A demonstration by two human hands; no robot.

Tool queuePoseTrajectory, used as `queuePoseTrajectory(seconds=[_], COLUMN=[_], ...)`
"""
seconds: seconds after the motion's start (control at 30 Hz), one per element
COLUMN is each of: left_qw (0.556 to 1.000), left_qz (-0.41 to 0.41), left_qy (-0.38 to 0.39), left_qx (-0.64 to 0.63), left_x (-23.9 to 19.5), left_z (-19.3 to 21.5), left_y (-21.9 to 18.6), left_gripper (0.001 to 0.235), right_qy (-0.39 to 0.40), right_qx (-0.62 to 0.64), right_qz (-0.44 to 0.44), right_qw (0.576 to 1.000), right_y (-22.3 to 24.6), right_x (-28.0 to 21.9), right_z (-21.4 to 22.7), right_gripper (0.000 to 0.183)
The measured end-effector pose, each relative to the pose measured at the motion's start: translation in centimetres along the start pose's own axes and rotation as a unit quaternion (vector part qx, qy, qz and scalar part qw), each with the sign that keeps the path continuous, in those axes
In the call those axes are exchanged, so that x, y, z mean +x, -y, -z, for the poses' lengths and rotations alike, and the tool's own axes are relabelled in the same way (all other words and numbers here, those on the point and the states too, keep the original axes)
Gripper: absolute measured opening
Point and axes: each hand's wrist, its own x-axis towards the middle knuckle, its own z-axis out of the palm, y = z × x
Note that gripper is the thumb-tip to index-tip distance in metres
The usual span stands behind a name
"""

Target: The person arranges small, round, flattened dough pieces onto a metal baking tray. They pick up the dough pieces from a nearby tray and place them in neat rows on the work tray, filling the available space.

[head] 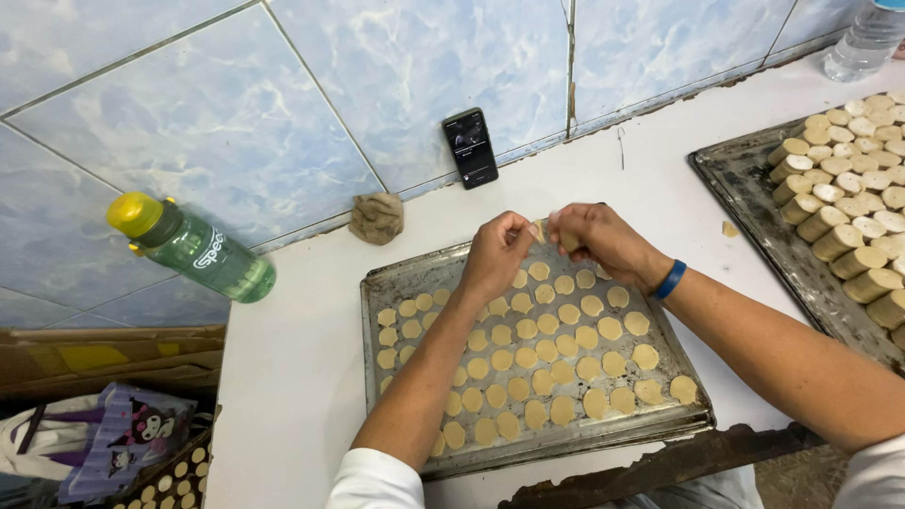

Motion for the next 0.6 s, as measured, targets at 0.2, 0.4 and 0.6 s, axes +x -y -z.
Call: queuePoseTrajectory(seconds=[0.2, 0.4, 0.6], left_qw=[0.997, 0.993, 0.992], left_qz=[-0.052, -0.055, 0.030], left_qy=[0.019, 0.032, 0.077], left_qx=[0.057, 0.101, 0.098], left_x=[0.9, 1.8, 1.9], left_z=[-1.8, -3.5, -4.0], left_y=[-1.1, -2.4, -3.5], left_gripper=[0.019, 0.018, 0.016], right_qy=[-0.041, -0.031, -0.022], right_qx=[-0.117, -0.105, -0.075], right_qz=[0.033, 0.056, 0.037], right_qw=[0.992, 0.992, 0.996], right_y=[0.2, -0.2, -1.0], right_x=[-1.3, -2.0, -2.0], right_z=[1.5, 3.9, 5.2], right_gripper=[0.013, 0.006, 0.010])
